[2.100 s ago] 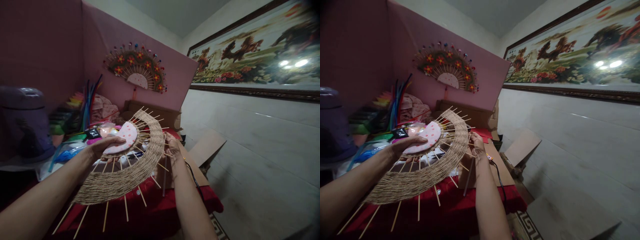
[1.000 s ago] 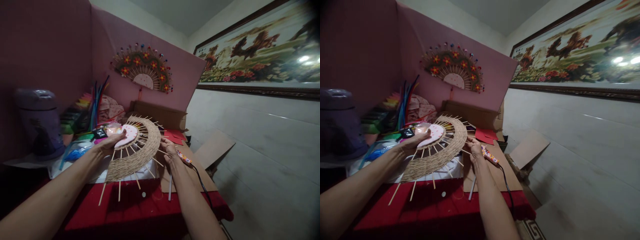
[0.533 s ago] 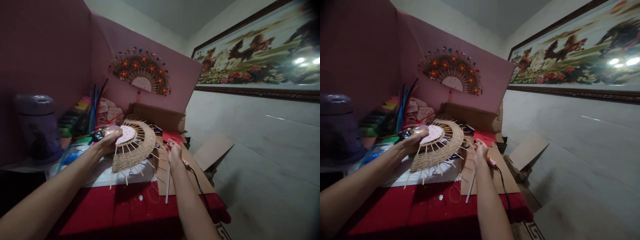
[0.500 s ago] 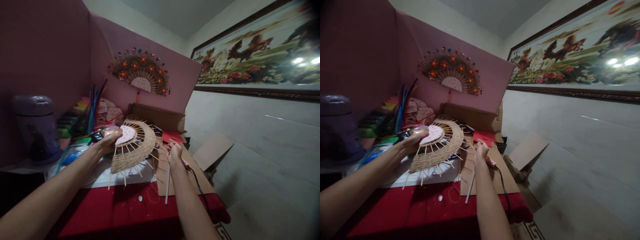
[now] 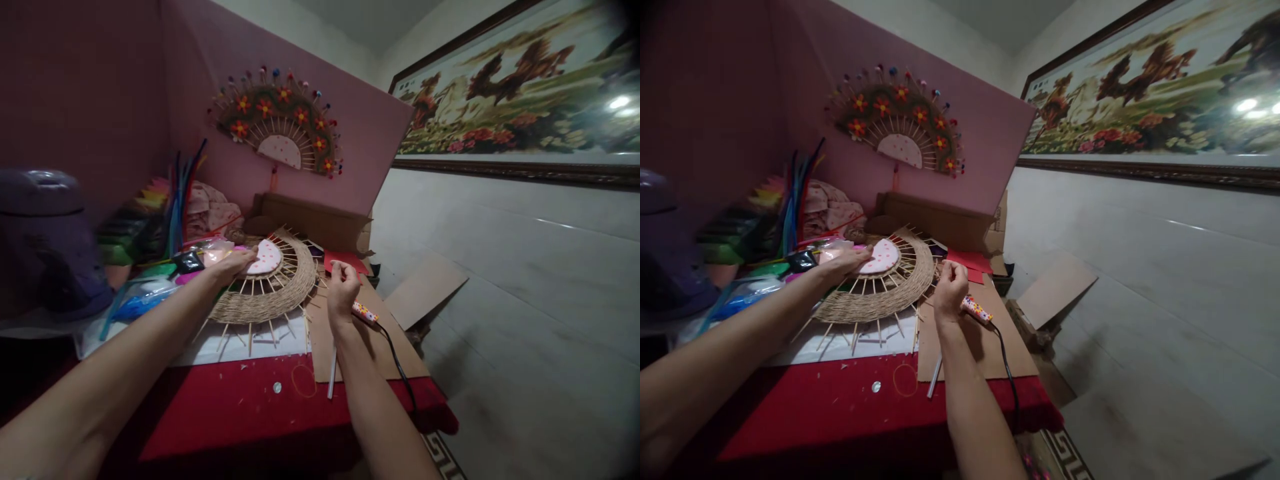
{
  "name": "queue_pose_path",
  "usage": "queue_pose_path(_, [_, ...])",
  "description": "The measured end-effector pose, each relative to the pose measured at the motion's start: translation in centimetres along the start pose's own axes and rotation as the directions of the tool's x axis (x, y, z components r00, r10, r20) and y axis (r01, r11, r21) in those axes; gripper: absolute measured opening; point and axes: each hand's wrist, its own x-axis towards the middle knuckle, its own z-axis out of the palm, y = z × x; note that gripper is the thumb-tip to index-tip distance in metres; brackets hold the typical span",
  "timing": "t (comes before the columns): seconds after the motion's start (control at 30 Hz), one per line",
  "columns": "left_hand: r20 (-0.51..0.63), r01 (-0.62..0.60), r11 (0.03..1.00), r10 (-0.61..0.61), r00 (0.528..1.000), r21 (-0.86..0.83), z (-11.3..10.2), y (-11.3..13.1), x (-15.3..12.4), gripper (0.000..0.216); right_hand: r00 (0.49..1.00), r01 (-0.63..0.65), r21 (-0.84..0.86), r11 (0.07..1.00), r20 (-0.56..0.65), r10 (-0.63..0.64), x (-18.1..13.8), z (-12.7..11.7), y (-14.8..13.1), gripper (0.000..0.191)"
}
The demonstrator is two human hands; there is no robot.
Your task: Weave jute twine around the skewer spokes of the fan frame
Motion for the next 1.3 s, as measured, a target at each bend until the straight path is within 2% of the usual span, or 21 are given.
queue_pose_path(0.1, [-0.119,-0.067,0.948,0.109,0.987,0.312,0.1,-0.3,0.5,0.038,0.996,0.056,-0.016,0.998,0.07,-0.054,-0.5,0.2,-0.2,0.023])
queue_pose_path(0.17, [-0.121,-0.087,0.897,0.153,0.981,0.433,0.1,-0.2,0.6,0.04,0.991,0.093,-0.032,0.995,0.103,-0.089,-0.8,0.2,-0.4,0.023])
queue_pose_path(0.33, [-0.062,-0.118,0.812,0.186,0.981,0.572,-0.4,0.9,-0.4,0.035,0.959,0.227,-0.051,0.972,0.183,-0.215,-1.3,0.3,-0.7,0.022])
queue_pose_path(0.43, [-0.05,-0.147,0.757,0.231,0.972,0.637,-0.6,1.3,-1.5,0.022,0.937,0.274,-0.06,0.96,0.241,-0.253,-1.6,0.5,-0.6,0.021])
queue_pose_path(0.5, [-0.034,-0.207,0.703,0.312,0.949,0.681,-0.6,1.3,-2.6,0.011,0.924,0.295,-0.065,0.953,0.274,-0.267,-1.9,0.6,-0.6,0.02])
queue_pose_path(0.6, [0.022,-0.32,0.578,0.462,0.887,0.751,-0.2,1.0,-5.3,0.016,0.899,0.339,-0.071,0.938,0.319,-0.301,-2.3,0.8,-0.7,0.019])
queue_pose_path(0.7, [0.115,-0.408,0.531,0.5,0.859,0.743,0.2,0.3,-8.6,0.019,0.862,0.39,-0.05,0.919,0.371,-0.346,-2.8,0.8,-1.1,0.018])
queue_pose_path(0.77, [0.14,-0.436,0.56,0.493,0.859,0.705,0.3,-0.2,-10.4,0.011,0.829,0.422,-0.023,0.906,0.415,-0.375,-3.1,0.8,-1.4,0.016])
queue_pose_path(0.83, [0.142,-0.411,0.632,0.432,0.891,0.657,0.1,-0.7,-11.3,0.008,0.789,0.449,0.002,0.894,0.468,-0.397,-3.4,0.7,-1.7,0.016])
queue_pose_path(0.9, [0.188,-0.392,0.706,0.352,0.917,0.59,-0.3,-1.2,-11.2,0.008,0.752,0.471,0.015,0.882,0.516,-0.41,-3.6,0.7,-1.9,0.018])
queue_pose_path(1.0, [0.277,-0.391,0.751,0.282,0.918,0.531,-0.9,-1.6,-10.6,0.005,0.713,0.498,0.023,0.867,0.558,-0.425,-3.8,0.7,-1.8,0.02])
queue_pose_path(1.13, [0.358,-0.422,0.698,0.247,0.9,0.578,-1.2,-1.5,-10.5,0.006,0.7,0.519,0.005,0.855,0.572,-0.428,-3.9,0.8,-1.3,0.019])
queue_pose_path(1.3, [0.437,-0.527,0.533,0.297,0.849,0.662,-1.0,-1.4,-10.8,0.006,0.711,0.519,-0.014,0.855,0.562,-0.423,-3.8,0.9,-1.1,0.018])
